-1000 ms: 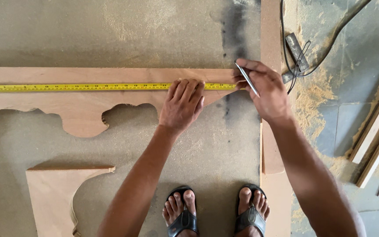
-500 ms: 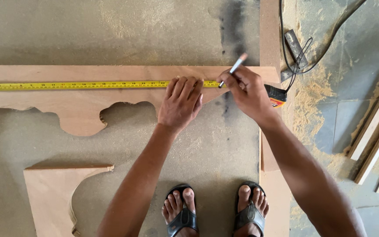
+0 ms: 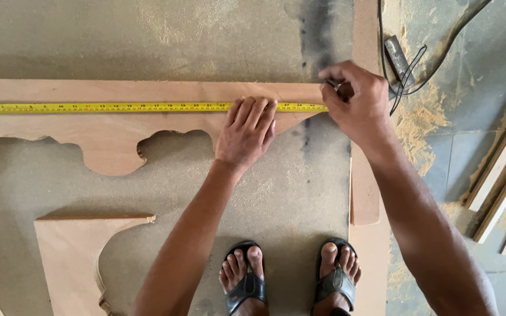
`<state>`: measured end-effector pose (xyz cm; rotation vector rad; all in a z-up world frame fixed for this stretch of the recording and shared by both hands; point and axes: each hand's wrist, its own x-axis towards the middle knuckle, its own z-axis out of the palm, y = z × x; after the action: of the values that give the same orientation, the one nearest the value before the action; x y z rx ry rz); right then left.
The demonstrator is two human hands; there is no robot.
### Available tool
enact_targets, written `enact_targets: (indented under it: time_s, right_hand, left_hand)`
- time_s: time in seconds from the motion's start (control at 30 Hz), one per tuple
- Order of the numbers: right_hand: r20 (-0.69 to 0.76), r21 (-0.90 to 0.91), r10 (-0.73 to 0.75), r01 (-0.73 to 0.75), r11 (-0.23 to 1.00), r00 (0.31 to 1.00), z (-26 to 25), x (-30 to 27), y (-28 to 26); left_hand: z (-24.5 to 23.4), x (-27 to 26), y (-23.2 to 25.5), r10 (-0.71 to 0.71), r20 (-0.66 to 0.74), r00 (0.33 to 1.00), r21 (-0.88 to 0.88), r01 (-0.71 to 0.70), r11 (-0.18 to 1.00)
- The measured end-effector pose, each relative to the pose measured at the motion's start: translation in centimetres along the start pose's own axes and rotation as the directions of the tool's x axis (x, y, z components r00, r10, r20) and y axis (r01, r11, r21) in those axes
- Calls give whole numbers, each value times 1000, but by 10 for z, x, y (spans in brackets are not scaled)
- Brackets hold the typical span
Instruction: The person measures and marks pieces of shaped wood using a tape measure and pencil, then cuts along the marked lines using a circular saw while holding the wood steady by hand.
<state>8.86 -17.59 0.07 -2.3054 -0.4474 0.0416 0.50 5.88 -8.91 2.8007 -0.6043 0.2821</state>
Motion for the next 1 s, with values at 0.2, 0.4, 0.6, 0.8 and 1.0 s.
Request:
enact_targets:
  time_s: [0.2,0.4,0.6,0.8,1.0]
  right_hand:
    - [66,-54,-43,46,997,997,16,-3,7]
    - [109,-3,172,-173,985,979,22,-4,8]
    - [50,444,120,-130,886,992,49,-22,10]
    - [41,238,181,-186,953,983,50,-20,6]
    - [8,177,41,-42,983,999,49,-18,4]
  left_hand:
    - [1,-1,-1,0,3,1000,2,0,1000]
    - [0,-3,0,0,-66,998,2,0,1000]
    - [-2,-1,-1,0,-17,1000,-12,0,1000]
    - [-7,1,0,5,-23,1000,-18,-6,1000]
    - [-6,1,0,-1,-16,1000,-48,0,999]
